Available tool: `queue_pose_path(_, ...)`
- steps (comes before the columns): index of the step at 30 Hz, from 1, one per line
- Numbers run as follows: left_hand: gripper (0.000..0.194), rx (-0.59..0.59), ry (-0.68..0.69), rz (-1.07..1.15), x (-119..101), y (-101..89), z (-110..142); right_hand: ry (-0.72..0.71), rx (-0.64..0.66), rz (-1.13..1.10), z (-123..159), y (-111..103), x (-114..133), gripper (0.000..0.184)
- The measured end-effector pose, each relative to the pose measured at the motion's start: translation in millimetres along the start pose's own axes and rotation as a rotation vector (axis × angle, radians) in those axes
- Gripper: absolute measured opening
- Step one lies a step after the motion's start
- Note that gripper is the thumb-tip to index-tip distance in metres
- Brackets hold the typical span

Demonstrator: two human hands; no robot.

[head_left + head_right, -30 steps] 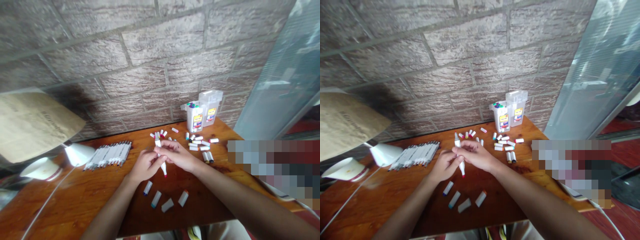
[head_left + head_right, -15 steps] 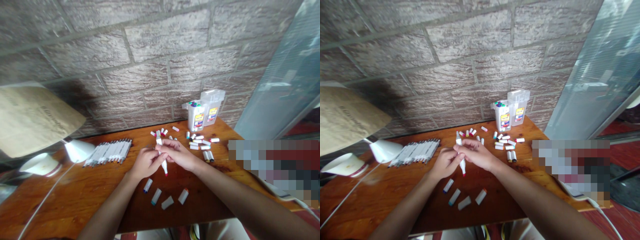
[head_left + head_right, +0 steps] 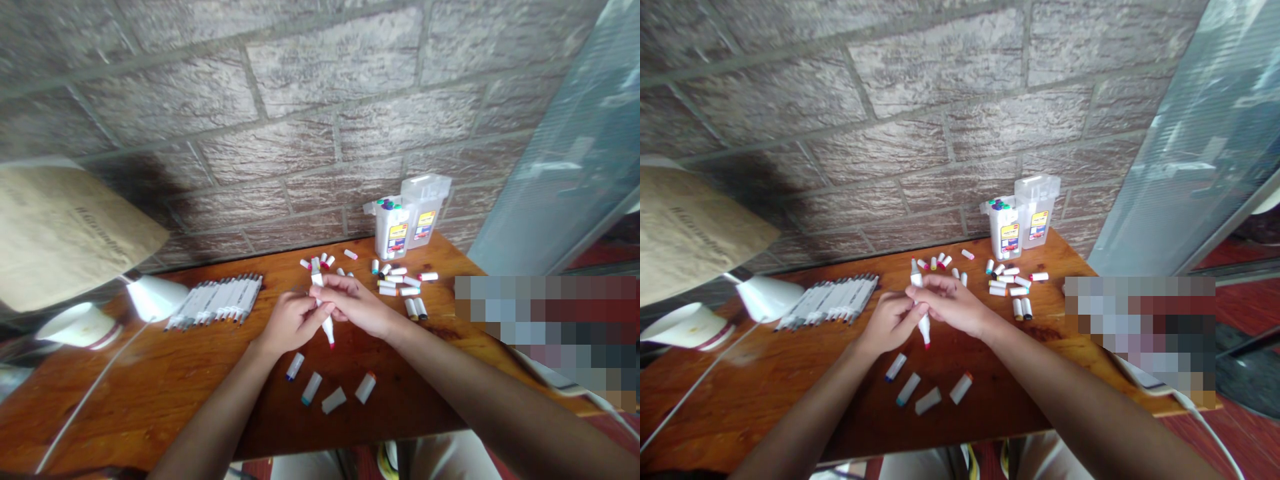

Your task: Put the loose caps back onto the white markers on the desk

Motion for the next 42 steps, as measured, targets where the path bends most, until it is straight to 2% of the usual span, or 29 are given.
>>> queue_pose_path(5,0.054,-0.022,0.020,0.025,-3.2,-2.2,-0.3,0.005,0.015,0.005,0.2,1.7,1.2,0.045)
queue_pose_path(16,0.055,-0.026,0.078,-0.138,-6.8,0.0,1.9,0.028,0.019,0.052,-0.9,-1.2,0.7,0.049)
queue_pose_path(21,0.057,-0.028,0.099,-0.135,-8.5,0.5,0.8,0.046,0.010,0.064,-1.7,-3.2,-0.5,0.054)
queue_pose_path(33,0.056,0.036,0.068,-0.123,-5.1,4.4,0.3,0.034,0.013,0.187,0.0,-5.6,1.5,0.054)
queue_pose_path(42,0.052,0.007,0.100,-0.122,-9.9,0.8,0.3,0.038,0.035,0.134,0.0,-3.3,-0.5,0.052)
Point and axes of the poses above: each hand's wrist, its own z-axis away from the middle knuckle, its own y-axis out of the palm, x = y × z, the point moved 8 cm from there along -z, towards the middle knuckle, and after that the axes turned 12 degrees about x, right-handed, at the moved point
